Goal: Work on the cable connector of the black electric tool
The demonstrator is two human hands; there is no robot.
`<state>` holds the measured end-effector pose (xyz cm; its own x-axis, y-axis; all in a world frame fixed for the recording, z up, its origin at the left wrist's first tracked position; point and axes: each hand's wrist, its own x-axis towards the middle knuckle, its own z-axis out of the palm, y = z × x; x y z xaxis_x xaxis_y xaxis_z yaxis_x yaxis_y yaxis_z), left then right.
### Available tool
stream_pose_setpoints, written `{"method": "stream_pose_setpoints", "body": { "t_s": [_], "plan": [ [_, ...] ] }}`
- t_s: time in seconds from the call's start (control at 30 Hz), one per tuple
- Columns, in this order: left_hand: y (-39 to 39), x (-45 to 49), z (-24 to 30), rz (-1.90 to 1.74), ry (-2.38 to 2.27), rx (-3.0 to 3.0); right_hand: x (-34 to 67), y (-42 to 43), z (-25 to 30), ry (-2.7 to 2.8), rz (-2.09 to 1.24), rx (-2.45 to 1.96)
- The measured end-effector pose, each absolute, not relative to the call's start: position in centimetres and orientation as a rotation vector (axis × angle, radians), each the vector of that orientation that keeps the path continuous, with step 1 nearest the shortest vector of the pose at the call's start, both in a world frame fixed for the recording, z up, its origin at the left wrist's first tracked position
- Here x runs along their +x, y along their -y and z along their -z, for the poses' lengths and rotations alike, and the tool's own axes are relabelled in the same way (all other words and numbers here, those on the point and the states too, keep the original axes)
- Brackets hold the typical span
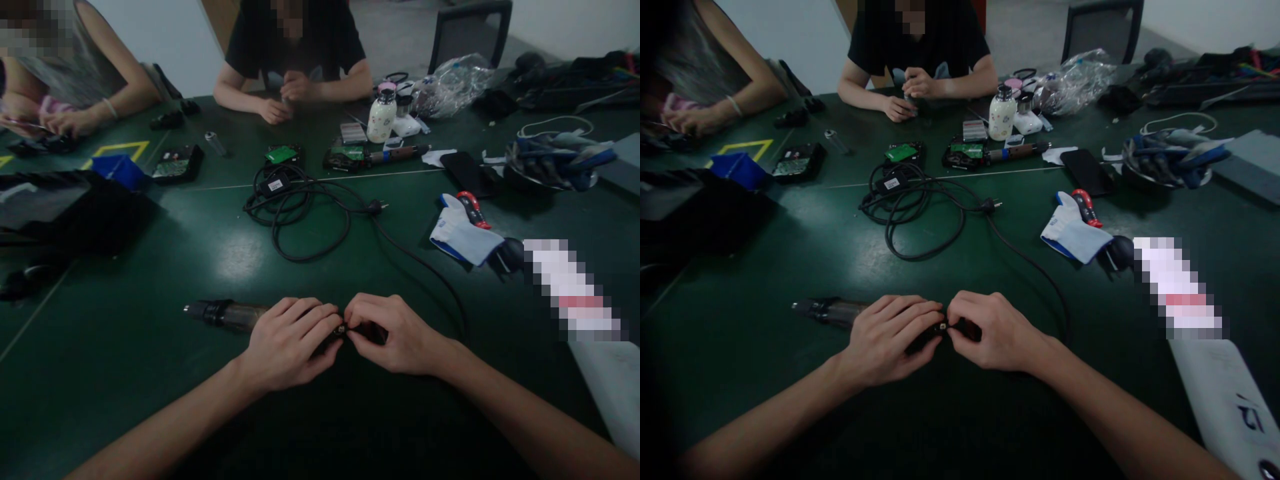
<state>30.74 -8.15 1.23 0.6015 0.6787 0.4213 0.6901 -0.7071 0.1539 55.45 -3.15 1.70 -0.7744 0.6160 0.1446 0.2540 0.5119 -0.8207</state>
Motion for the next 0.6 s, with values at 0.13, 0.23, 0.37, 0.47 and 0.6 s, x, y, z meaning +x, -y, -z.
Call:
{"method": "stream_pose_setpoints", "body": {
  "t_s": [0.13, 0.23, 0.37, 0.47, 0.6],
  "plan": [
    [8.15, 30.71, -1.16, 0.733, 1.19, -2.804, 55.45, 3.14, -1.67, 2.332, -1.172, -0.722],
    [8.15, 30.7, -1.08, 0.692, 1.223, -2.78, 55.45, 3.14, -1.61, 2.33, -1.165, -0.718],
    [8.18, 30.75, -1.11, 0.698, 1.221, -2.783, 55.44, 3.16, -1.56, 2.325, -1.151, -0.709],
    [8.17, 30.81, -1.13, 0.724, 1.212, -2.788, 55.45, 3.15, -1.58, 2.326, -1.16, -0.712],
    [8.14, 30.82, -1.14, 0.714, 1.24, -2.764, 55.49, 3.11, -1.62, 2.336, -1.172, -0.714]
  ]
}}
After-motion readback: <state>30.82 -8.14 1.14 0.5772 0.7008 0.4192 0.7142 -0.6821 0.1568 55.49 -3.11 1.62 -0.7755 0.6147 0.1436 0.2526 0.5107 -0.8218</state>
